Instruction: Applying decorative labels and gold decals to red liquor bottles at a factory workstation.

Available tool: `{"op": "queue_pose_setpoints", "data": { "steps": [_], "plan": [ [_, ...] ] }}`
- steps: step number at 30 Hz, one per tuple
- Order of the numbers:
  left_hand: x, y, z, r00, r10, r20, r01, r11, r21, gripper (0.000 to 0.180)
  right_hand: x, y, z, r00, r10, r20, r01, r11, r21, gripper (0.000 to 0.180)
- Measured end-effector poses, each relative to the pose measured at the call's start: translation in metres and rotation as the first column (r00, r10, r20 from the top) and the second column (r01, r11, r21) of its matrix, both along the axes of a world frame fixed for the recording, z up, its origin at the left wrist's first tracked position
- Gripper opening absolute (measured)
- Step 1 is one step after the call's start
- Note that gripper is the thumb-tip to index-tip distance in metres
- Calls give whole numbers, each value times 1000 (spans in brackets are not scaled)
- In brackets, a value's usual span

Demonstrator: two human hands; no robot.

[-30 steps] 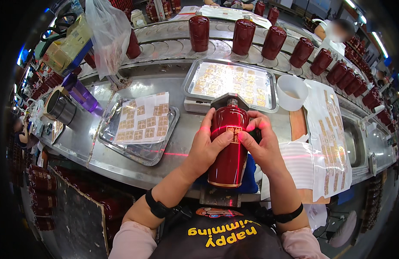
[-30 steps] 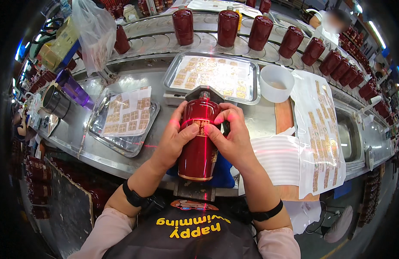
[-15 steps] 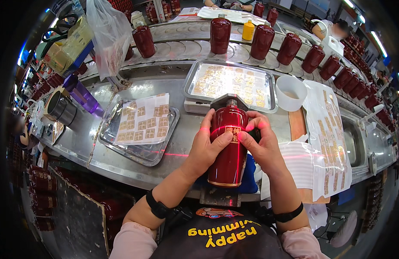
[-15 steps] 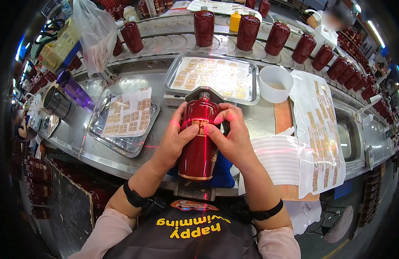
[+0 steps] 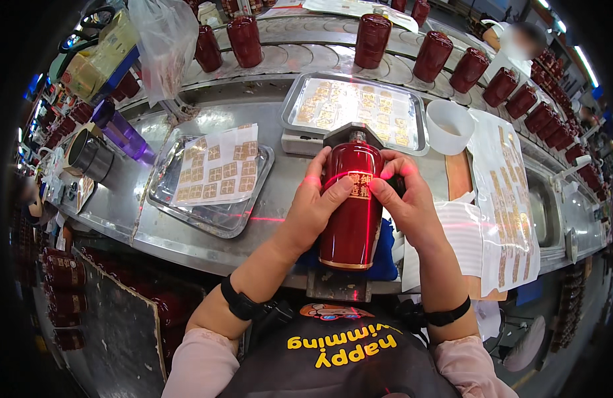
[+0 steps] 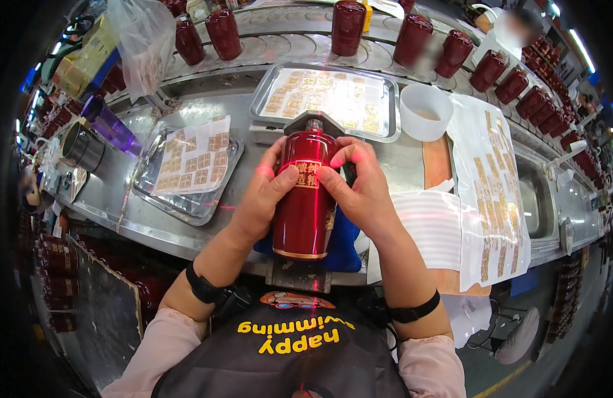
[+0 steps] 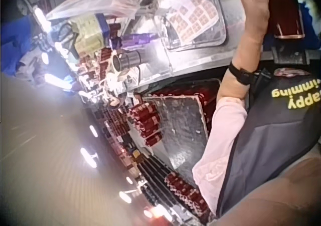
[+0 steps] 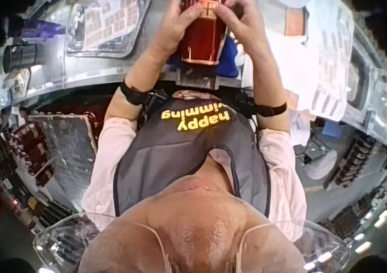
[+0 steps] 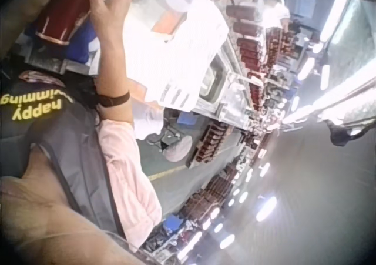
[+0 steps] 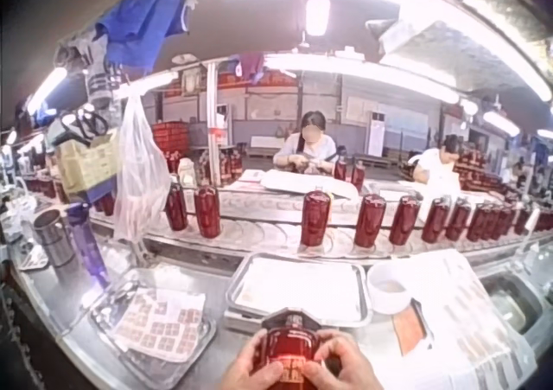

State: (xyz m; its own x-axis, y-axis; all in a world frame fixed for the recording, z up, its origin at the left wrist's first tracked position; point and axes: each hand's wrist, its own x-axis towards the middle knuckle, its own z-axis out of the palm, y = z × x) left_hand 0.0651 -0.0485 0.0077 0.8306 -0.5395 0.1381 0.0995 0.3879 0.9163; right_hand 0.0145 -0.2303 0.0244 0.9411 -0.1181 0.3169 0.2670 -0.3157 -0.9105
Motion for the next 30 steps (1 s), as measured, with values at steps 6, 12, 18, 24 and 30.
{"op": "queue_pose_setpoints", "data": {
  "steps": [6,12,18,24,30],
  "plan": [
    [-2,0,3,1000,14,-15,-14,1000,-5,79,-3,-4,18,990,-53,127,68,991,-113,22],
    [2,3,-9,996,47,72,-55,993,102,87,8,3,84,989,134,60,-90,874,-478,21],
    [-3,2,-2,1000,15,27,-17,999,51,82,41,3,87,984,145,105,-29,708,-706,21],
    [-14,23,2,999,-6,40,4,999,52,77,27,7,87,890,434,139,-200,647,-736,27],
    [-17,34,-19,991,48,126,-65,989,131,76,-10,9,78,864,481,148,-250,665,-704,27]
  ]
}}
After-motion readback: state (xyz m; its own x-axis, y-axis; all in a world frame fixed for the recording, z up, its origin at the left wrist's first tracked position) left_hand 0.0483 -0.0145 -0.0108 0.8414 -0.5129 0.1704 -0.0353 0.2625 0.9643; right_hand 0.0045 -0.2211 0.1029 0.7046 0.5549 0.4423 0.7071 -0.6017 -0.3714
